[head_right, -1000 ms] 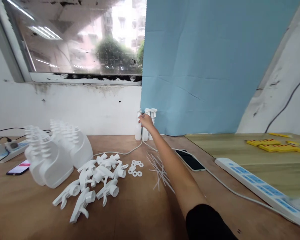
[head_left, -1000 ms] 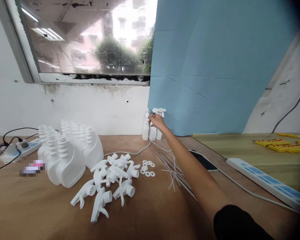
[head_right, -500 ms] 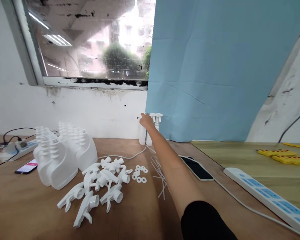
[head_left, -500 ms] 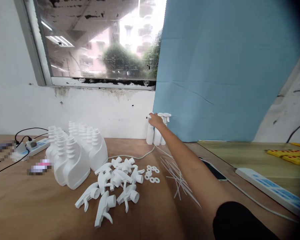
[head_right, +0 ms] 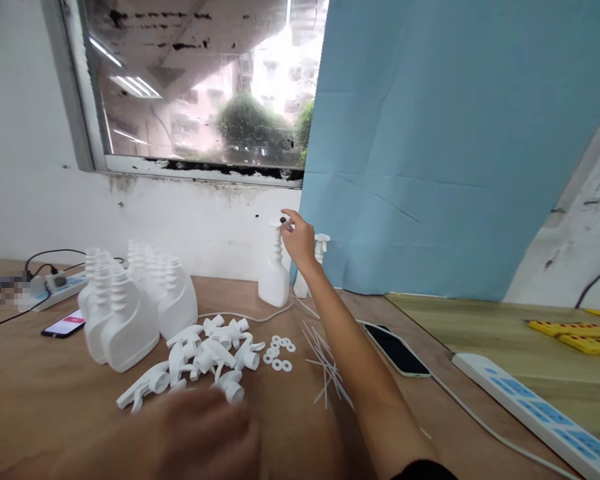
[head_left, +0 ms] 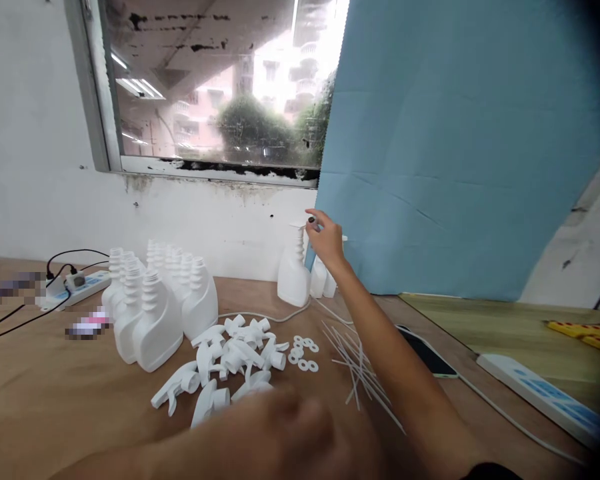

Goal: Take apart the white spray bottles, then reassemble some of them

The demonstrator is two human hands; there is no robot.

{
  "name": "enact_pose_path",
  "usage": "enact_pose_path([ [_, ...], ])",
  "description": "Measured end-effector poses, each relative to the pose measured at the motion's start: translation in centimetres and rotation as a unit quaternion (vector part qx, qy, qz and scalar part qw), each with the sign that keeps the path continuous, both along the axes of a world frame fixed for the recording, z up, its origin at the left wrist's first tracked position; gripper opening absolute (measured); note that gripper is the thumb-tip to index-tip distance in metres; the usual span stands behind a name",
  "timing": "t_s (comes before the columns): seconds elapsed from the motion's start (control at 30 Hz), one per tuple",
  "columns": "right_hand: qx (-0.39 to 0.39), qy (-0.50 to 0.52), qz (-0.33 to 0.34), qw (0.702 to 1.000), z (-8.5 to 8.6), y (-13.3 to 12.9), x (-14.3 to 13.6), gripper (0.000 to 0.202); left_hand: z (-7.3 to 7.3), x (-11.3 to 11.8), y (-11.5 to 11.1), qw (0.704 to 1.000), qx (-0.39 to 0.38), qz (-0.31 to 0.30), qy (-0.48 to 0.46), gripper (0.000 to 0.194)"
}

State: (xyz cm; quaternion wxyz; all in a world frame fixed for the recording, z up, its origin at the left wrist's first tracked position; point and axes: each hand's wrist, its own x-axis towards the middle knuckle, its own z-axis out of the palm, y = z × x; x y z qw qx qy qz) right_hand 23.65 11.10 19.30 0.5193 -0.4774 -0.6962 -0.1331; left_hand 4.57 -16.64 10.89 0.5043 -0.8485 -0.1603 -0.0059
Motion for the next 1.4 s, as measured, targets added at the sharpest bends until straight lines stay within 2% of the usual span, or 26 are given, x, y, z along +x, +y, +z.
enact_pose_path([
  [0.07,0.080,0.044,0.119,0.989,0.1,-3.4,-0.9,0.039,2.6,-0.2,2.6,0.984,-0.109,0.007,-0.139,0.027],
  [0.1,0.107,0.051,0.148,0.982,0.0,-5.2,-1.3,0.035,3.5,-0.4,4.0,0.947,-0.177,0.035,-0.266,0.029],
  [0.13,0.130,0.056,0.155,0.978,-0.1,-7.1,-1.8,0.029,4.2,-0.7,5.4,0.905,-0.211,0.064,-0.365,0.033],
  [0.17,0.151,0.054,0.152,0.975,-0.2,-8.9,-2.2,0.024,4.7,-1.0,6.5,0.871,-0.228,0.094,-0.424,0.038],
  [0.23,0.199,0.046,0.120,0.972,-0.5,-11.9,-2.8,0.020,4.8,-1.5,8.2,0.812,-0.277,0.140,-0.495,0.054],
  [0.3,0.253,0.027,0.085,0.963,-0.9,-14.0,-3.3,0.017,4.5,-1.8,8.7,0.766,-0.338,0.157,-0.524,0.072],
  [0.4,0.294,-0.010,0.061,0.954,-1.5,-15.5,-3.7,0.014,4.2,-1.5,8.3,0.725,-0.394,0.154,-0.544,0.084],
  [0.53,0.293,-0.039,0.082,0.952,-2.0,-16.2,-4.5,0.012,4.3,-0.8,7.6,0.718,-0.393,0.140,-0.558,0.078],
  [0.7,0.287,-0.053,0.160,0.943,-2.7,-16.5,-5.5,0.017,4.3,-0.9,8.0,0.735,-0.337,0.148,-0.570,0.043],
  [0.77,0.248,-0.029,0.183,0.951,-2.8,-16.5,-5.7,0.020,4.4,-1.2,8.1,0.747,-0.308,0.165,-0.566,0.036],
  [0.9,0.099,0.077,0.245,0.961,-2.3,-16.8,-5.9,0.038,5.0,-1.7,7.7,0.752,-0.307,0.184,-0.554,0.025],
  [0.97,0.021,0.099,0.298,0.949,-1.8,-17.0,-5.8,0.040,5.2,-1.7,7.6,0.755,-0.308,0.173,-0.552,0.022],
  [1.07,-0.093,0.069,0.368,0.922,-1.0,-17.2,-5.0,0.045,5.3,-1.9,7.8,0.756,-0.312,0.156,-0.554,0.025],
  [1.23,-0.241,0.043,0.465,0.851,-0.2,-16.8,-3.1,0.071,5.5,-2.8,8.2,0.732,-0.373,0.109,-0.559,0.029],
  [1.3,-0.269,0.058,0.487,0.829,-0.3,-16.4,-3.0,0.068,5.6,-3.0,8.3,0.724,-0.399,0.091,-0.556,0.028],
  [1.4,-0.254,0.096,0.468,0.841,-0.9,-15.8,-4.0,0.042,5.6,-2.8,8.4,0.733,-0.404,0.074,-0.542,0.020],
])
